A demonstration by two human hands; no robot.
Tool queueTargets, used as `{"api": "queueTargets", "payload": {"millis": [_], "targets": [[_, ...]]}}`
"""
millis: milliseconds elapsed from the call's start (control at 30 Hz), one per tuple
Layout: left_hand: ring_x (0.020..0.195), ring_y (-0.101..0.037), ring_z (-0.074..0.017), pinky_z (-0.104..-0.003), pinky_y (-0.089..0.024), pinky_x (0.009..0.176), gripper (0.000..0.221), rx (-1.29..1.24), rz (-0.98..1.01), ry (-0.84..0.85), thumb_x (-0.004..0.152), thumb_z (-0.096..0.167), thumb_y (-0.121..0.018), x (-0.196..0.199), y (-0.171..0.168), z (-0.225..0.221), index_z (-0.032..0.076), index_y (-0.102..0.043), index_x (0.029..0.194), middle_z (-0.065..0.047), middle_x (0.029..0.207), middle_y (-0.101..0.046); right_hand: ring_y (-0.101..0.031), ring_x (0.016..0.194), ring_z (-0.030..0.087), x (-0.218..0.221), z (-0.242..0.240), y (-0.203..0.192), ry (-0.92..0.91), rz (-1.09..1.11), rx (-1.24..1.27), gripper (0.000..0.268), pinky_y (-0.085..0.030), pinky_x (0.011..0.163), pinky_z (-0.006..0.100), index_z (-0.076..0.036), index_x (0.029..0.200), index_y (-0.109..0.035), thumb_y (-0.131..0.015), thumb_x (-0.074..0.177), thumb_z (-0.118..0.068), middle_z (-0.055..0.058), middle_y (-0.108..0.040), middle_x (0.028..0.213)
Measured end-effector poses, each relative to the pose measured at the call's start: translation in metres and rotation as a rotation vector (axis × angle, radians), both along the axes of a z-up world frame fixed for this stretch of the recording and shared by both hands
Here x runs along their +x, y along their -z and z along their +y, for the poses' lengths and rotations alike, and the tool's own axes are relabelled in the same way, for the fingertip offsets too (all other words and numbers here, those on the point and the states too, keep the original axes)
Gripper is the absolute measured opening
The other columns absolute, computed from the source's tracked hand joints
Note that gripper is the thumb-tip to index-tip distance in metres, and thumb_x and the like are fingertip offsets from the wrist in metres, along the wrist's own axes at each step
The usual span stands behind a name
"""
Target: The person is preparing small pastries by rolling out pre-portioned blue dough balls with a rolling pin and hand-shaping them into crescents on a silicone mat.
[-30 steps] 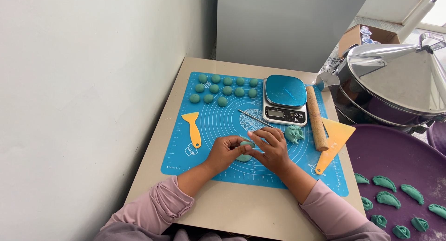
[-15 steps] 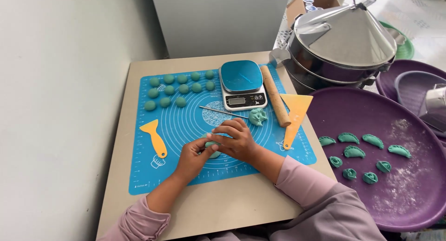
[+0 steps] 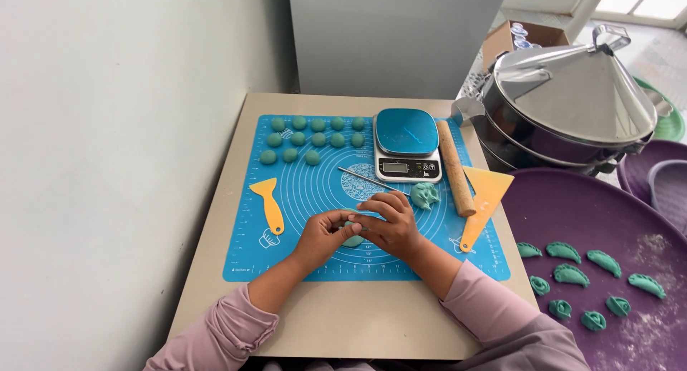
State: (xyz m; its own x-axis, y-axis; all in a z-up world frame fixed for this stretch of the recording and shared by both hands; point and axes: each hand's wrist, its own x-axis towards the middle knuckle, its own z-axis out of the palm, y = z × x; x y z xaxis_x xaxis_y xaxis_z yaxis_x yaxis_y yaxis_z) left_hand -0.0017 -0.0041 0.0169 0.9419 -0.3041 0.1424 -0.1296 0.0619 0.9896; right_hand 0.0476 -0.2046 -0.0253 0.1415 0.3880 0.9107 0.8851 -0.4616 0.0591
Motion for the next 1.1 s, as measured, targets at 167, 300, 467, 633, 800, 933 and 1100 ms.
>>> {"api": "queueTargets", "payload": {"millis": [167,300,467,633,800,933,1100], "targets": [[0.07,-0.057,-0.0039,-0.018,-0.048,0.058,0.018,-0.057,0.01,-0.024,0.095,0.018,-0.073,0.005,0.012,0.003,0.003,-0.08,0.101,-0.005,0.07,-0.074,-0.067,0.101,0.026,-0.001,0.003,-0.004,0.002,0.044,-0.02,0.032,-0.053,0.081,0.043,-0.016,0.111,-0.079,-0.082,0.087,-0.037,0.005,-0.074,0.11],[0.07,-0.053,-0.0034,-0.018,-0.047,0.059,0.019,-0.074,-0.021,-0.045,0.096,0.022,-0.073,0.004,0.014,0.002,0.004,-0.081,0.096,-0.003,0.069,-0.073,-0.067,0.098,0.024,-0.004,0.004,-0.004,0.004,0.067,-0.018,0.022,-0.052,0.081,0.042,-0.016,0.101,-0.079,-0.084,0.086,-0.033,0.003,-0.075,0.106],[0.102,-0.066,-0.0313,-0.05,-0.052,0.088,0.056,0.349,-0.331,-0.112,0.105,0.052,-0.045,0.012,0.003,0.013,0.005,-0.07,0.123,-0.018,0.098,-0.076,-0.067,0.092,0.021,0.005,-0.003,0.006,-0.014,0.12,0.079,0.02,-0.052,0.078,0.04,-0.018,0.093,-0.081,-0.081,0.088,-0.038,-0.002,-0.075,0.1],[0.124,-0.053,-0.033,-0.052,-0.047,0.098,0.061,1.062,-0.475,-0.185,0.105,0.051,-0.041,0.025,0.013,0.022,0.004,-0.053,0.143,-0.016,0.129,-0.063,-0.068,0.091,0.022,0.005,-0.002,0.008,-0.02,0.178,0.116,0.016,-0.052,0.078,0.041,-0.016,0.092,-0.081,-0.08,0.09,-0.031,0.0,-0.075,0.095],[0.123,-0.052,-0.033,-0.05,-0.047,0.097,0.053,1.195,-0.503,-0.1,0.103,0.045,-0.047,0.025,0.016,0.016,0.004,-0.063,0.133,-0.017,0.128,-0.061,-0.069,0.086,0.022,0.011,-0.007,0.018,0.015,0.218,0.128,0.018,-0.052,0.076,0.04,-0.015,0.104,-0.081,-0.078,0.091,-0.028,0.0,-0.075,0.091],[0.118,-0.056,-0.0307,-0.049,-0.048,0.095,0.043,1.145,-0.491,-0.108,0.101,0.041,-0.053,0.033,0.028,0.011,0.008,-0.066,0.126,-0.012,0.119,-0.063,-0.07,0.087,0.024,0.009,-0.002,0.015,0.026,0.214,0.144,0.02,-0.053,0.077,0.04,-0.013,0.108,-0.08,-0.078,0.091,-0.023,0.003,-0.076,0.094],[0.106,-0.068,-0.0307,-0.049,-0.055,0.09,0.031,0.962,-0.368,-0.139,0.094,0.027,-0.069,0.042,0.029,0.002,0.01,-0.06,0.118,-0.008,0.1,-0.069,-0.07,0.09,0.025,0.007,0.003,0.011,-0.004,0.174,0.134,0.018,-0.054,0.078,0.04,-0.014,0.109,-0.08,-0.076,0.092,-0.013,0.005,-0.076,0.1]]}}
